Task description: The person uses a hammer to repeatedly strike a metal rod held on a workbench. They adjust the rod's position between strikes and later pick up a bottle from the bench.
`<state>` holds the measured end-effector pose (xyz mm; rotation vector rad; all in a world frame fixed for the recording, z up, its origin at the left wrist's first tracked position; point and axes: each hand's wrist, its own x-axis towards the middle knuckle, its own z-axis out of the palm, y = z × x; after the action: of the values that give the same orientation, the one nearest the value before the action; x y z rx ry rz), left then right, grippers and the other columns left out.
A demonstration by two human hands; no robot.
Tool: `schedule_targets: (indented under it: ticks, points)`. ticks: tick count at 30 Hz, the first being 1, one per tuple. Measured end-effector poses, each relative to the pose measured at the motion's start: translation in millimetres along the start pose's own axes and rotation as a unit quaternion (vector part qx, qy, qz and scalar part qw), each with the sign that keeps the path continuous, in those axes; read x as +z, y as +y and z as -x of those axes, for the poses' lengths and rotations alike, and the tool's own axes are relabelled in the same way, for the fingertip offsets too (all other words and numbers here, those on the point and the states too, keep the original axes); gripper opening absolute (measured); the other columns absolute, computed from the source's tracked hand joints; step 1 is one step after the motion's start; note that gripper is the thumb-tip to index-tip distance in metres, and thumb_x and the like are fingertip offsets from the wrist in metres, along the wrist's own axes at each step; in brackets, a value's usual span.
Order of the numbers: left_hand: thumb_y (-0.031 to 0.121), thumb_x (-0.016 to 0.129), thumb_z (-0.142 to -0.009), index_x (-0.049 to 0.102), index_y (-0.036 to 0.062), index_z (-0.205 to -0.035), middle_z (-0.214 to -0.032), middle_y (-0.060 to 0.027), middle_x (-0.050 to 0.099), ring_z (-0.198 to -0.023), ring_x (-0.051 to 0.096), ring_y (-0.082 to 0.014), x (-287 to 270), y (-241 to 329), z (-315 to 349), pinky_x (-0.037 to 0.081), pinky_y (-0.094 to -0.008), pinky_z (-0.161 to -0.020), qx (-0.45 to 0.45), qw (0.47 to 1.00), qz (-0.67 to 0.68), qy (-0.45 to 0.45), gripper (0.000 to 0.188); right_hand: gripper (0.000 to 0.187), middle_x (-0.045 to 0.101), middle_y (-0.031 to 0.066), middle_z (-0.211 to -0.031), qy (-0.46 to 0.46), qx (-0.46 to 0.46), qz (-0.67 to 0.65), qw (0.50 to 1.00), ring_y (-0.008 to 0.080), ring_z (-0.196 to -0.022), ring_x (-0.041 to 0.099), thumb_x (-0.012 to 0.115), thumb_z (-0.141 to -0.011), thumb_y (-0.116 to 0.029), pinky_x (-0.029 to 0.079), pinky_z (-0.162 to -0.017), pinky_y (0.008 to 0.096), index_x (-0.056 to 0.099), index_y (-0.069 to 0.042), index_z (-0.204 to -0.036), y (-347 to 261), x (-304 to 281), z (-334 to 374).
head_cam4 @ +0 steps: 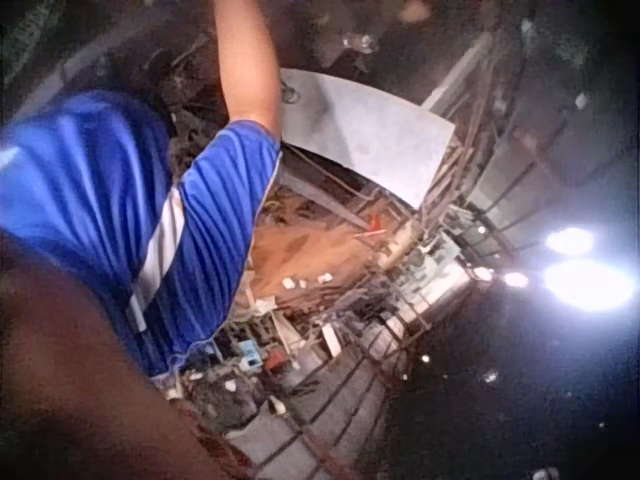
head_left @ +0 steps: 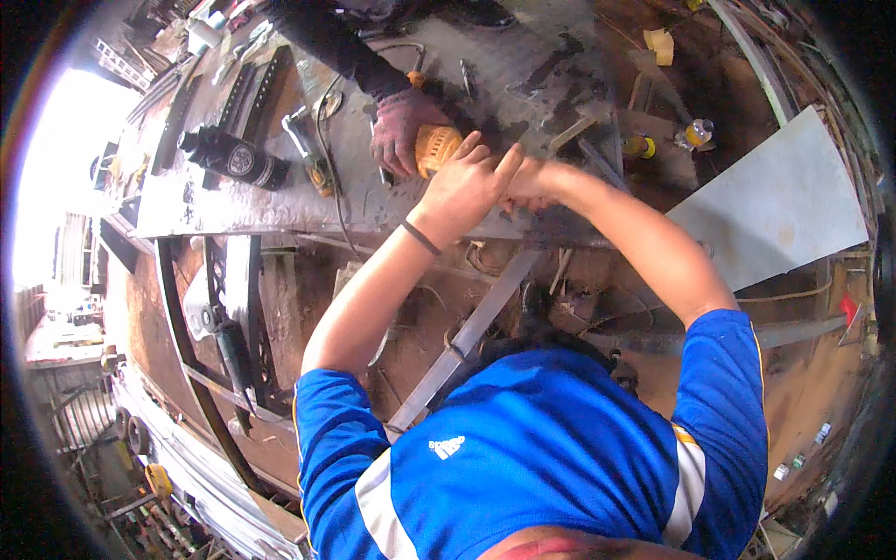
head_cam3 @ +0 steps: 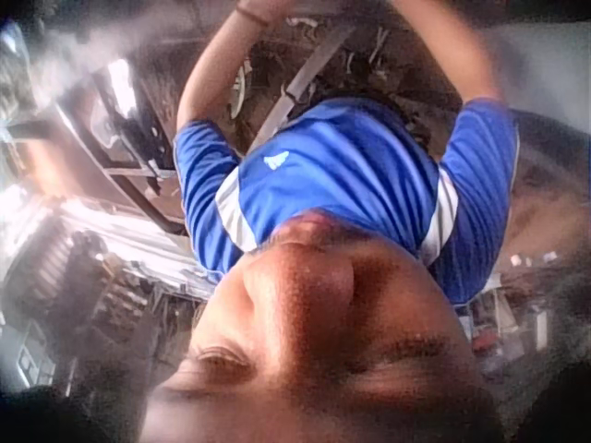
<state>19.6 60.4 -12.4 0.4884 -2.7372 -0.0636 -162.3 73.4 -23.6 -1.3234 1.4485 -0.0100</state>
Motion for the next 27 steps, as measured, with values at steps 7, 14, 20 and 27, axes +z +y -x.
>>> schedule_targets:
  ticks: [7,14,20,27]
  points:
    - [0.010,0.074,-0.077,0.038,0.0001,-0.148,-0.076,-0.0165,0.069,-0.085,0.073,-0.0336,-29.4,-23.2,-46.4,0.050,-0.0461,-0.103,0.035,0.976,0.015,-0.213,0.080,0.015,0.045,-0.0023,-0.059,0.031,0.007,-0.015,0.999,0.0105,-0.047,0.037,0.066,-0.074,-0.023,0.027,-0.043,0.0309,0.061,-0.009,-0.073,3.0,1.3,-6.8]
    - [0.016,0.076,-0.078,0.043,-0.0035,-0.143,-0.085,-0.0171,0.072,-0.088,0.071,-0.0353,-5.7,4.5,-10.4,0.043,-0.0530,-0.110,-0.003,0.999,-0.022,-0.041,0.075,0.029,0.045,-0.0010,-0.060,-0.019,0.013,-0.016,1.000,0.0150,-0.049,0.042,0.067,-0.076,-0.042,0.033,-0.043,0.0326,0.063,-0.013,-0.074,2.8,-0.6,2.1]
    - [0.019,0.078,-0.076,0.043,-0.0011,-0.147,-0.079,-0.0156,0.071,-0.080,0.073,-0.0332,-14.7,-29.6,-51.5,0.051,-0.0476,-0.100,0.009,0.961,0.098,-0.260,0.082,0.022,0.044,-0.0026,-0.056,-0.016,-0.002,-0.020,1.000,0.0106,-0.046,0.037,0.065,-0.082,-0.031,0.026,-0.040,0.0305,0.061,-0.013,-0.072,3.9,2.2,-8.5]
    - [0.023,0.070,-0.080,0.041,0.0054,-0.150,-0.077,-0.0102,0.069,-0.081,0.073,-0.0262,28.9,4.6,-6.0,0.048,-0.0476,-0.108,-0.015,0.993,-0.080,0.085,0.077,0.019,0.051,-0.0026,-0.061,-0.068,-0.023,-0.122,0.990,0.0089,-0.045,0.039,0.061,-0.090,-0.031,0.024,-0.039,0.0281,0.060,-0.013,-0.082,28.4,-5.9,-22.2]
